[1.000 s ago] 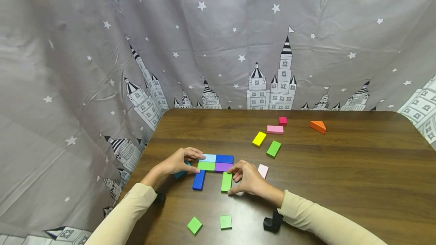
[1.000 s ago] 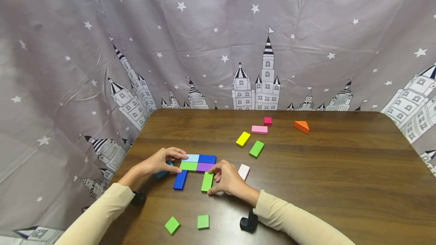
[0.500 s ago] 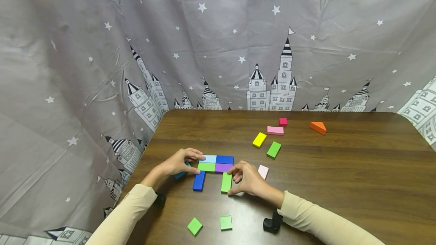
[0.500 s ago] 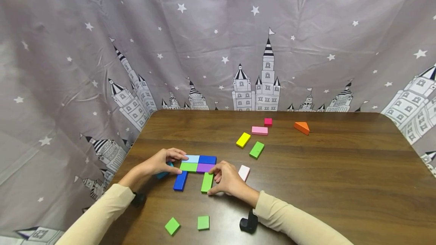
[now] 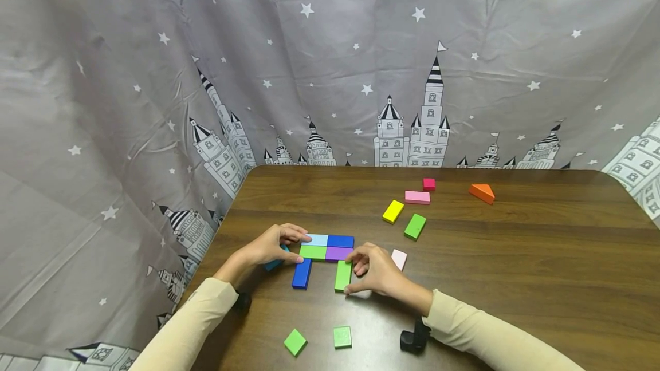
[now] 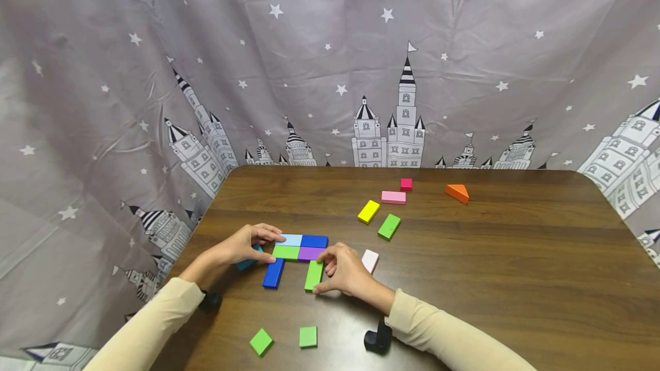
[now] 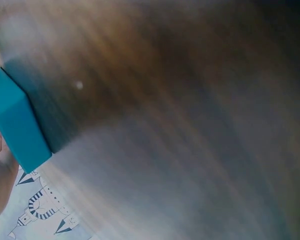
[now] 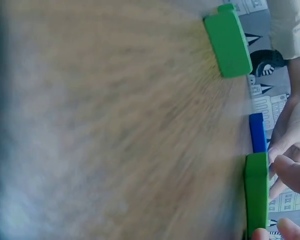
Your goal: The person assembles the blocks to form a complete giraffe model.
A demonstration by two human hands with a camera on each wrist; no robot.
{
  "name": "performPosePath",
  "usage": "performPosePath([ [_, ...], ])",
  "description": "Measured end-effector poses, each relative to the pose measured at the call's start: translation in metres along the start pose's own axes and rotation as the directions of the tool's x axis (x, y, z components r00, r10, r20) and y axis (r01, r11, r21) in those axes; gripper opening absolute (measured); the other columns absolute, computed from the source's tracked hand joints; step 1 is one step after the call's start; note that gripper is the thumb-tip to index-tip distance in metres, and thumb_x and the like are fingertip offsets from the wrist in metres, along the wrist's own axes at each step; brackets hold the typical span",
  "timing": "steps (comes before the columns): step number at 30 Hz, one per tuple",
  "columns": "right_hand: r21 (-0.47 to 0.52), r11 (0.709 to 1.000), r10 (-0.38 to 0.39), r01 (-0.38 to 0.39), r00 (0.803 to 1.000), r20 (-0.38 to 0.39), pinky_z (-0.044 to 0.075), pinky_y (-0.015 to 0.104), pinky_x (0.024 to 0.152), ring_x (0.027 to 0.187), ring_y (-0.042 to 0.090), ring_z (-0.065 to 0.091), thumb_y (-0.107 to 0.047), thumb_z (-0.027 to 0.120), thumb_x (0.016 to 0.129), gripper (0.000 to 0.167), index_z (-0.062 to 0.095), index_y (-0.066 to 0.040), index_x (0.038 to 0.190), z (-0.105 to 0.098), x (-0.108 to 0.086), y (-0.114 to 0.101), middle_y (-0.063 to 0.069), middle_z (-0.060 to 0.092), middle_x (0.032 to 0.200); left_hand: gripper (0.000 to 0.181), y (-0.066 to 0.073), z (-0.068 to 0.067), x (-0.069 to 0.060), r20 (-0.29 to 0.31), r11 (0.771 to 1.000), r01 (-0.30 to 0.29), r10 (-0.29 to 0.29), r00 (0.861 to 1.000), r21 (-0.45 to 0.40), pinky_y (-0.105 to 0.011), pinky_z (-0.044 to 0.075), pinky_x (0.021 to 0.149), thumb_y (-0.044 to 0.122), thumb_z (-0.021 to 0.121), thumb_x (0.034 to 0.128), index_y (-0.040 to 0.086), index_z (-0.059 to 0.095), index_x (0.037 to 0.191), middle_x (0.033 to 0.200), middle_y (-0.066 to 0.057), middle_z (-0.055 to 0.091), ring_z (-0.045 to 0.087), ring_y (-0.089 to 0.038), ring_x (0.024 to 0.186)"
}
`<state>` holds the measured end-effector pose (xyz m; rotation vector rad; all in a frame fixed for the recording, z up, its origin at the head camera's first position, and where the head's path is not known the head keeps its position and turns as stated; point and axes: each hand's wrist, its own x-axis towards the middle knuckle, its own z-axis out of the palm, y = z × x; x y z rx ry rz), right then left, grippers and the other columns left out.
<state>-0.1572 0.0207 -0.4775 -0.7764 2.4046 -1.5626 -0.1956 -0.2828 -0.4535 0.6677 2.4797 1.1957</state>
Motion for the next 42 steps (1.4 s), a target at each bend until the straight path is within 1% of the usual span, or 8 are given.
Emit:
performPosePath([
  [5,0.035,0.999,-0.010,0.010,1.000,-0.003,0.055,0.022,0.065,0.070,0.019,0.063,-0.009,0.096,0.062,0.047,0.071,0.005,0.099,-0.004,-0.008,-0.007,0.011,0.061,0.088,0.044,0.000,0.000,0.001,0.000,1.000,0.002,-0.002,1.000,-0.004,-0.051,0.048,0.098,0.010,0.084,0.0811,0.000,0.070,0.122,0.129,-0.016,0.060,0.053,-0.034,0.120],
  [13,0.160,0.987,-0.030,0.013,0.994,0.104,0.056,0.025,0.066,0.071,0.018,0.062,-0.005,0.091,0.070,0.039,0.070,0.009,0.099,-0.003,-0.028,-0.018,0.014,0.063,0.084,0.044,-0.002,0.001,0.001,-0.002,1.000,0.002,-0.002,1.000,-0.004,-0.051,0.048,0.097,0.009,0.084,0.0809,0.000,0.070,0.122,0.129,-0.016,0.060,0.053,-0.034,0.120],
  [18,0.216,0.976,-0.029,-0.008,0.986,0.165,0.056,0.024,0.067,0.073,0.012,0.061,-0.005,0.089,0.072,0.036,0.070,0.008,0.100,0.004,-0.041,-0.021,0.012,0.064,0.085,0.044,-0.002,0.001,0.001,0.000,1.000,0.005,-0.005,1.000,-0.005,-0.052,0.048,0.098,0.010,0.084,0.0813,0.000,0.070,0.122,0.130,-0.016,0.060,0.053,-0.035,0.121],
  [22,0.241,0.970,-0.044,-0.005,0.979,0.197,0.056,0.025,0.068,0.073,0.010,0.061,-0.004,0.089,0.072,0.036,0.070,0.007,0.101,0.008,-0.049,-0.022,0.009,0.063,0.086,0.044,-0.003,0.001,0.001,0.002,1.000,0.009,-0.009,1.000,-0.004,-0.052,0.048,0.098,0.010,0.084,0.0816,0.000,0.070,0.122,0.130,-0.016,0.060,0.053,-0.035,0.121],
  [27,0.247,0.969,-0.044,-0.012,0.974,0.221,0.056,0.026,0.068,0.073,0.009,0.060,-0.003,0.091,0.070,0.037,0.071,0.005,0.100,0.012,-0.055,-0.021,0.006,0.063,0.088,0.044,-0.003,0.000,0.002,-0.001,1.000,0.005,-0.005,1.000,0.006,-0.050,0.049,0.097,0.010,0.084,0.0812,0.001,0.070,0.122,0.129,-0.016,0.060,0.054,-0.034,0.120],
  [32,0.217,0.976,-0.042,-0.011,0.970,0.239,0.056,0.025,0.067,0.073,0.007,0.059,-0.005,0.094,0.066,0.039,0.072,0.000,0.098,0.013,-0.059,-0.019,0.003,0.063,0.088,0.043,-0.002,-0.001,0.002,-0.005,1.000,-0.009,0.009,1.000,0.014,-0.051,0.049,0.096,0.011,0.084,0.0815,-0.001,0.070,0.121,0.128,-0.018,0.061,0.054,-0.036,0.119],
  [39,0.160,0.985,-0.102,0.063,0.963,0.248,0.054,0.023,0.066,0.072,0.004,0.058,-0.007,0.095,0.065,0.038,0.073,-0.002,0.096,0.018,-0.061,-0.016,0.002,0.064,0.088,0.043,-0.002,0.000,0.003,-0.002,1.000,-0.012,0.012,1.000,0.017,-0.052,0.049,0.096,0.010,0.083,0.0823,-0.002,0.070,0.122,0.129,-0.019,0.060,0.054,-0.037,0.119],
  [42,0.143,0.986,-0.115,0.080,0.959,0.257,0.054,0.023,0.066,0.073,0.003,0.058,-0.007,0.095,0.064,0.038,0.073,-0.003,0.095,0.018,-0.061,-0.015,0.000,0.064,0.087,0.043,-0.003,0.000,0.002,-0.003,1.000,-0.011,0.011,1.000,0.021,-0.052,0.049,0.096,0.009,0.083,0.0821,-0.002,0.070,0.122,0.129,-0.020,0.060,0.054,-0.037,0.119],
])
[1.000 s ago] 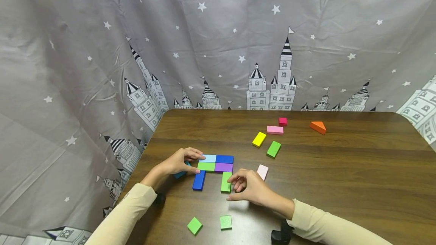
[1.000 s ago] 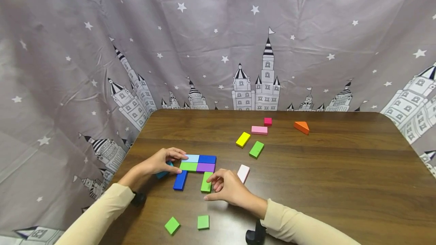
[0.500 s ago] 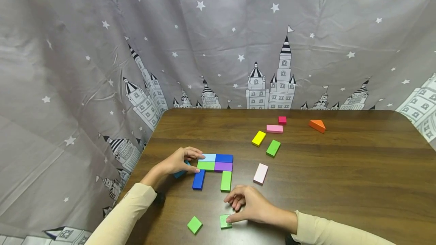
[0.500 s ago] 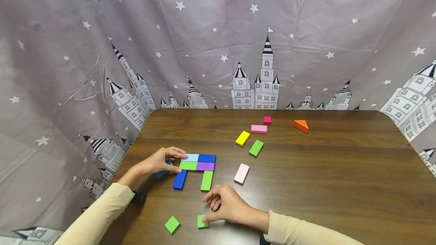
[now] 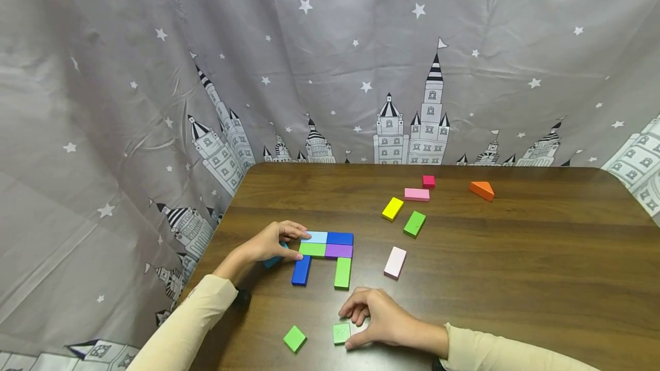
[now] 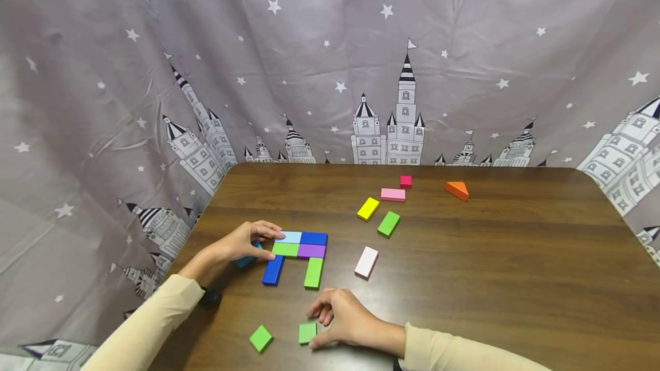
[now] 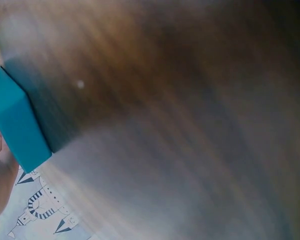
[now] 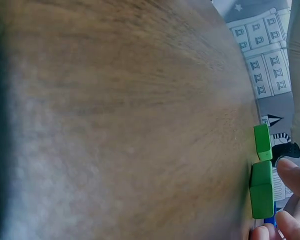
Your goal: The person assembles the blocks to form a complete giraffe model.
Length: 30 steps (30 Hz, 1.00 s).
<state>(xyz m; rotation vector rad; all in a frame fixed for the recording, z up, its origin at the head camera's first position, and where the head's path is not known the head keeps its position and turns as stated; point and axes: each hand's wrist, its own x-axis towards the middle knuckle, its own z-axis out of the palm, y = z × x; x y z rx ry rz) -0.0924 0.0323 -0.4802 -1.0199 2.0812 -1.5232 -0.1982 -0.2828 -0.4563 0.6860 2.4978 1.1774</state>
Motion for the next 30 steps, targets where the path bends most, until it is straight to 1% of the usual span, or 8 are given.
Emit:
performPosePath([
  [7,-0.058,0.998,-0.006,0.008,1.000,0.027,0.053,0.021,0.066,0.073,0.000,0.056,-0.007,0.095,0.063,0.037,0.075,-0.007,0.094,-0.0008,-0.0004,-0.0010,-0.009,0.063,0.085,0.043,0.0020,-0.0001,0.0001,0.011,1.000,0.008,-0.008,1.000,-0.023,-0.053,0.048,0.097,0.008,0.083,0.0824,-0.004,0.069,0.121,0.130,-0.021,0.059,0.053,-0.039,0.120],
  [14,-0.145,0.989,-0.025,0.030,0.999,0.041,0.051,0.018,0.066,0.072,-0.003,0.055,-0.004,0.094,0.063,0.034,0.075,-0.009,0.091,-0.0006,0.0004,-0.0041,-0.011,0.063,0.082,0.043,0.0013,-0.0006,0.0004,0.003,1.000,0.015,-0.015,1.000,-0.002,-0.050,0.049,0.096,0.011,0.083,0.0823,-0.001,0.070,0.121,0.129,-0.018,0.060,0.054,-0.035,0.119],
  [21,-0.160,0.987,-0.015,0.021,0.999,0.040,0.049,0.017,0.065,0.072,-0.004,0.054,-0.005,0.094,0.062,0.035,0.075,-0.009,0.091,0.0020,0.0009,-0.0036,-0.013,0.062,0.081,0.044,0.0014,-0.0003,0.0007,0.007,0.999,0.044,-0.044,0.999,-0.018,-0.050,0.048,0.098,0.012,0.084,0.0813,0.002,0.071,0.122,0.130,-0.016,0.060,0.053,-0.034,0.121],
  [27,-0.191,0.980,-0.043,0.050,0.998,0.040,0.049,0.016,0.066,0.072,-0.004,0.053,-0.006,0.093,0.064,0.032,0.075,-0.009,0.090,0.0016,0.0012,-0.0042,-0.013,0.062,0.081,0.044,0.0010,-0.0012,0.0015,0.010,0.999,0.043,-0.043,0.999,-0.023,-0.049,0.048,0.098,0.012,0.084,0.0814,0.002,0.071,0.122,0.130,-0.015,0.060,0.053,-0.034,0.121],
  [30,-0.197,0.979,-0.046,0.053,0.998,0.040,0.049,0.016,0.066,0.072,-0.004,0.053,-0.006,0.093,0.065,0.031,0.075,-0.010,0.089,0.0007,0.0015,-0.0048,-0.013,0.062,0.081,0.044,0.0012,-0.0017,0.0020,0.007,0.999,0.041,-0.041,0.999,-0.020,-0.049,0.048,0.098,0.011,0.084,0.0813,0.001,0.070,0.122,0.130,-0.016,0.060,0.053,-0.034,0.121],
])
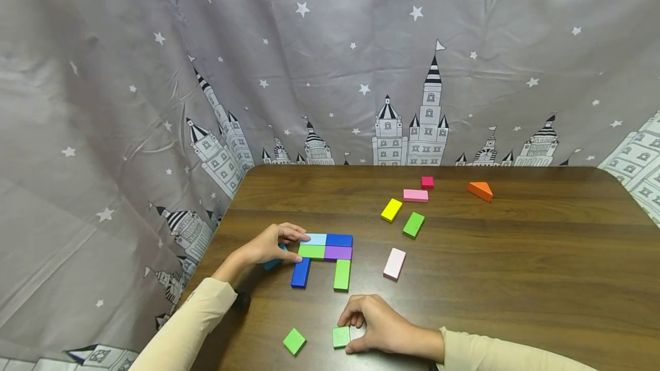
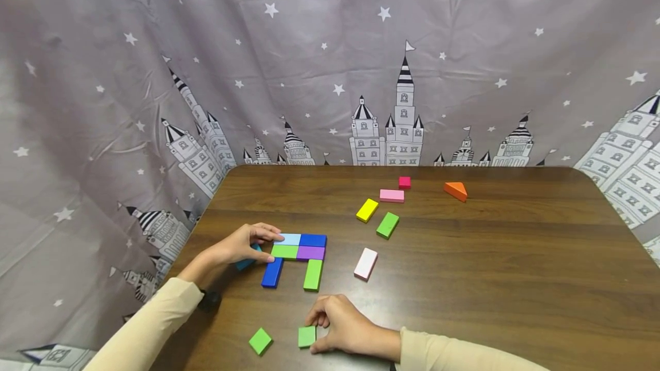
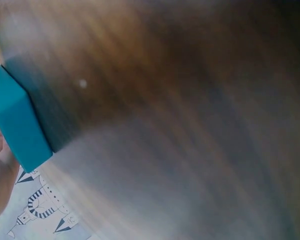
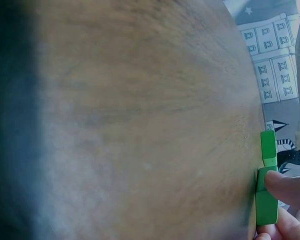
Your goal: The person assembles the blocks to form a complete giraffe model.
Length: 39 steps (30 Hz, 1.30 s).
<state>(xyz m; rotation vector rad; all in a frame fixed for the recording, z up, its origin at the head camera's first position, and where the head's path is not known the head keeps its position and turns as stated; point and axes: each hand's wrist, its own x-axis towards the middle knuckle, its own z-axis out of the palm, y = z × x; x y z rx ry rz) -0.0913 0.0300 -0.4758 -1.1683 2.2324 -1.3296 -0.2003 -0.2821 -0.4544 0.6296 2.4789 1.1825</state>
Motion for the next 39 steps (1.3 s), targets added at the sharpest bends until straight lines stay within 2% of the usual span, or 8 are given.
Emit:
performPosePath([
  [9,0.029,1.000,0.011,-0.010,0.999,-0.033,0.050,0.017,0.064,0.071,-0.003,0.054,-0.004,0.092,0.065,0.029,0.075,-0.008,0.088,0.007,0.004,-0.001,-0.010,0.062,0.078,0.043,-0.008,-0.002,-0.004,0.000,0.999,-0.038,0.038,0.999,0.013,-0.051,0.049,0.096,0.009,0.083,0.0817,-0.002,0.070,0.121,0.128,-0.019,0.060,0.054,-0.037,0.119],
  [16,0.114,0.991,0.077,-0.067,0.994,-0.083,0.053,0.021,0.062,0.068,0.001,0.056,0.003,0.090,0.065,0.030,0.073,-0.003,0.089,-0.005,0.010,0.008,-0.006,0.060,0.077,0.043,-0.006,0.000,-0.001,-0.003,1.000,-0.030,0.030,1.000,0.009,-0.051,0.049,0.096,0.009,0.083,0.0821,-0.002,0.070,0.121,0.129,-0.020,0.059,0.054,-0.038,0.119],
  [19,0.141,0.986,0.099,-0.085,0.991,-0.094,0.053,0.022,0.062,0.069,0.003,0.056,0.005,0.089,0.066,0.030,0.072,-0.001,0.090,-0.012,0.013,0.012,-0.004,0.060,0.078,0.043,-0.004,0.001,0.001,-0.008,1.000,-0.009,0.009,1.000,0.005,-0.050,0.049,0.097,0.009,0.083,0.0820,-0.001,0.070,0.122,0.129,-0.018,0.060,0.054,-0.036,0.120],
  [28,0.105,0.992,0.092,-0.075,0.982,-0.163,0.052,0.020,0.060,0.066,0.007,0.058,0.006,0.090,0.064,0.031,0.072,0.002,0.090,-0.021,0.021,0.021,0.001,0.060,0.076,0.044,0.000,0.002,0.006,-0.012,1.000,-0.019,0.020,1.000,0.017,-0.050,0.049,0.097,0.010,0.083,0.0821,-0.001,0.070,0.122,0.129,-0.017,0.060,0.054,-0.035,0.119],
  [31,0.092,0.993,0.085,-0.070,0.982,-0.166,0.052,0.020,0.060,0.066,0.008,0.058,0.006,0.090,0.064,0.031,0.072,0.002,0.089,-0.022,0.024,0.022,0.001,0.059,0.076,0.044,0.000,0.002,0.006,-0.012,1.000,-0.006,0.006,1.000,0.011,-0.050,0.049,0.097,0.010,0.083,0.0819,0.000,0.070,0.122,0.129,-0.016,0.060,0.054,-0.034,0.120],
  [39,0.079,0.993,0.103,-0.092,0.982,-0.158,0.052,0.020,0.060,0.065,0.007,0.058,0.005,0.090,0.063,0.031,0.072,0.003,0.088,-0.022,0.028,0.022,0.001,0.059,0.076,0.043,0.000,0.002,0.007,-0.015,1.000,-0.019,0.019,1.000,0.007,-0.051,0.049,0.097,0.010,0.083,0.0820,-0.001,0.070,0.121,0.128,-0.018,0.060,0.054,-0.036,0.119],
])
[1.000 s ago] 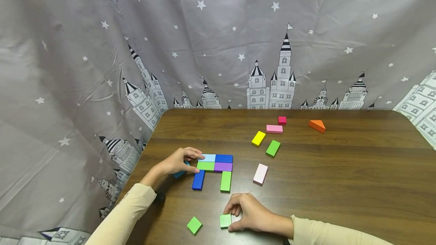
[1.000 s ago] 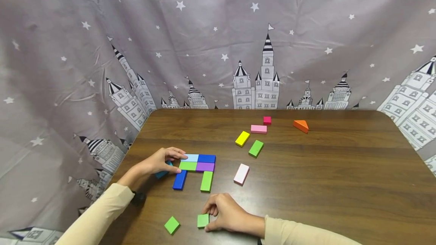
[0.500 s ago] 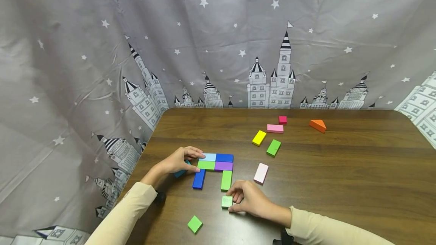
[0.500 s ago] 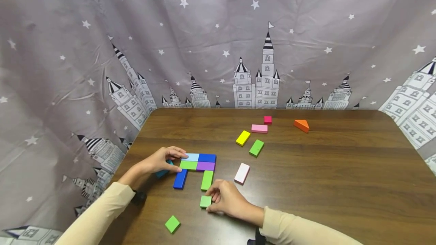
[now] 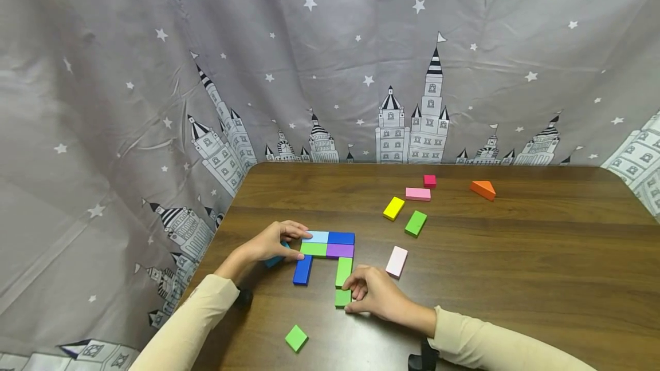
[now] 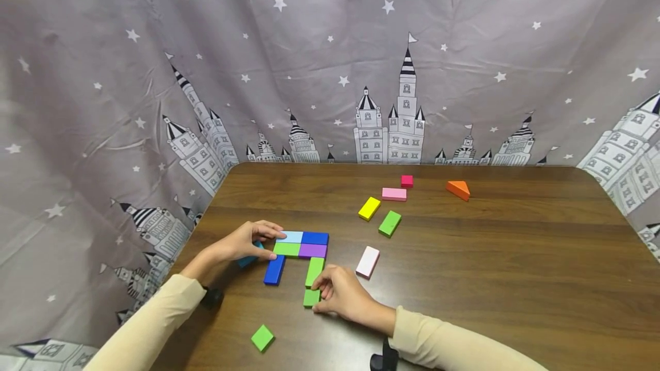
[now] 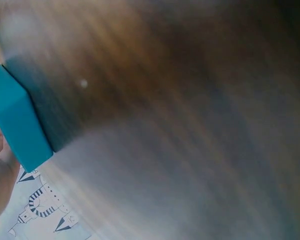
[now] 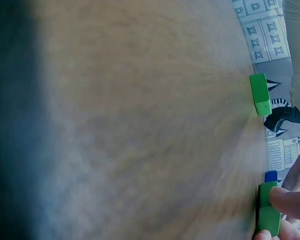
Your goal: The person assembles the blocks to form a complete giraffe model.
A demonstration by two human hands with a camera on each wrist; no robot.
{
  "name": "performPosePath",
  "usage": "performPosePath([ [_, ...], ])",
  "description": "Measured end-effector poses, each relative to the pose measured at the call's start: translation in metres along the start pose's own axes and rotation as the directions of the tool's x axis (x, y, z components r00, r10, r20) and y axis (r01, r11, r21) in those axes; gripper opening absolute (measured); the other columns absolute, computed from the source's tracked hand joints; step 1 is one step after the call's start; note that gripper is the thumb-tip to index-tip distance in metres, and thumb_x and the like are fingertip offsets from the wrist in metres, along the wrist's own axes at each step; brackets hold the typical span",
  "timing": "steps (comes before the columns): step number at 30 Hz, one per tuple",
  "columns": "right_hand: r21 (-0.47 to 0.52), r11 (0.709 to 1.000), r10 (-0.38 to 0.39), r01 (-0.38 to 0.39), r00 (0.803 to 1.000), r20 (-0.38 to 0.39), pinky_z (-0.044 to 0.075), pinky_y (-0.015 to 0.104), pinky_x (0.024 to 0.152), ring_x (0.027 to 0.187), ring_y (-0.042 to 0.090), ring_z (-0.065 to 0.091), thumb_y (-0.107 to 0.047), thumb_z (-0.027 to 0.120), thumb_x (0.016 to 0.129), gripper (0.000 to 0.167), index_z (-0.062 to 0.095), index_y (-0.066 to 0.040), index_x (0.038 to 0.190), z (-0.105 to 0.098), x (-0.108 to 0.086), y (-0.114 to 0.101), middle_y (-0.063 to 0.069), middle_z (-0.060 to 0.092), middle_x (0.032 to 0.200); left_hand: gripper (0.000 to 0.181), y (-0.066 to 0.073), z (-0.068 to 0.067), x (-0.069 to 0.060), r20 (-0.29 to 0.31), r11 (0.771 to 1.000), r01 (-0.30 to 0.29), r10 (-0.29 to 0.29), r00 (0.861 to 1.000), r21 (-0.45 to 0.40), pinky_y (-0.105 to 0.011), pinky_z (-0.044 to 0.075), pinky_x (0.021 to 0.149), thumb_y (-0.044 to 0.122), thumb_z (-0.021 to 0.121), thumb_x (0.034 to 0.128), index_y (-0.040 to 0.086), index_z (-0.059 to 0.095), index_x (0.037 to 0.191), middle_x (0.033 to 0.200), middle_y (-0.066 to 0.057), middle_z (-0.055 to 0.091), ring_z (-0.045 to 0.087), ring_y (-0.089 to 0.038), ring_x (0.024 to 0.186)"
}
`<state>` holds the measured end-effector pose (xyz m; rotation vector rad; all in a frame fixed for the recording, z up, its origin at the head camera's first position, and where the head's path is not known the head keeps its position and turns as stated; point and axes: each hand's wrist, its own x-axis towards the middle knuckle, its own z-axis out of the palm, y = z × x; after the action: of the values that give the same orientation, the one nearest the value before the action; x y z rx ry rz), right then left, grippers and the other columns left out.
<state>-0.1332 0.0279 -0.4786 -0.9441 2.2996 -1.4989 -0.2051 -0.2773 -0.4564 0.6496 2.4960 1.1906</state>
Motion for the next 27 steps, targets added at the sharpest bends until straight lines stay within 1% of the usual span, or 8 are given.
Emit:
performPosePath([
  [12,-0.017,0.998,-0.058,0.058,0.998,0.026,0.051,0.020,0.060,0.065,0.007,0.057,0.004,0.091,0.062,0.032,0.071,0.000,0.088,-0.031,0.003,0.026,0.000,0.059,0.076,0.044,0.010,0.014,0.021,-0.053,0.998,0.056,-0.057,0.997,-0.007,-0.050,0.048,0.098,0.011,0.083,0.0818,0.001,0.070,0.123,0.130,-0.016,0.059,0.053,-0.034,0.121],
  [21,-0.018,0.999,-0.029,0.029,1.000,0.003,0.050,0.020,0.058,0.063,0.008,0.056,0.005,0.091,0.062,0.032,0.070,0.000,0.085,-0.027,0.004,0.022,0.001,0.058,0.075,0.043,0.009,0.012,0.020,-0.051,0.999,0.042,-0.042,0.998,0.004,-0.049,0.049,0.097,0.011,0.084,0.0816,0.002,0.071,0.122,0.130,-0.016,0.060,0.054,-0.034,0.120],
  [27,-0.027,0.999,-0.027,0.027,1.000,-0.009,0.050,0.020,0.058,0.063,0.008,0.056,0.006,0.091,0.061,0.032,0.069,0.000,0.084,-0.027,0.005,0.021,0.002,0.058,0.075,0.043,0.009,0.013,0.019,-0.053,0.999,0.046,-0.046,0.998,0.000,-0.048,0.049,0.097,0.011,0.084,0.0816,0.002,0.071,0.122,0.129,-0.016,0.060,0.054,-0.034,0.120],
])
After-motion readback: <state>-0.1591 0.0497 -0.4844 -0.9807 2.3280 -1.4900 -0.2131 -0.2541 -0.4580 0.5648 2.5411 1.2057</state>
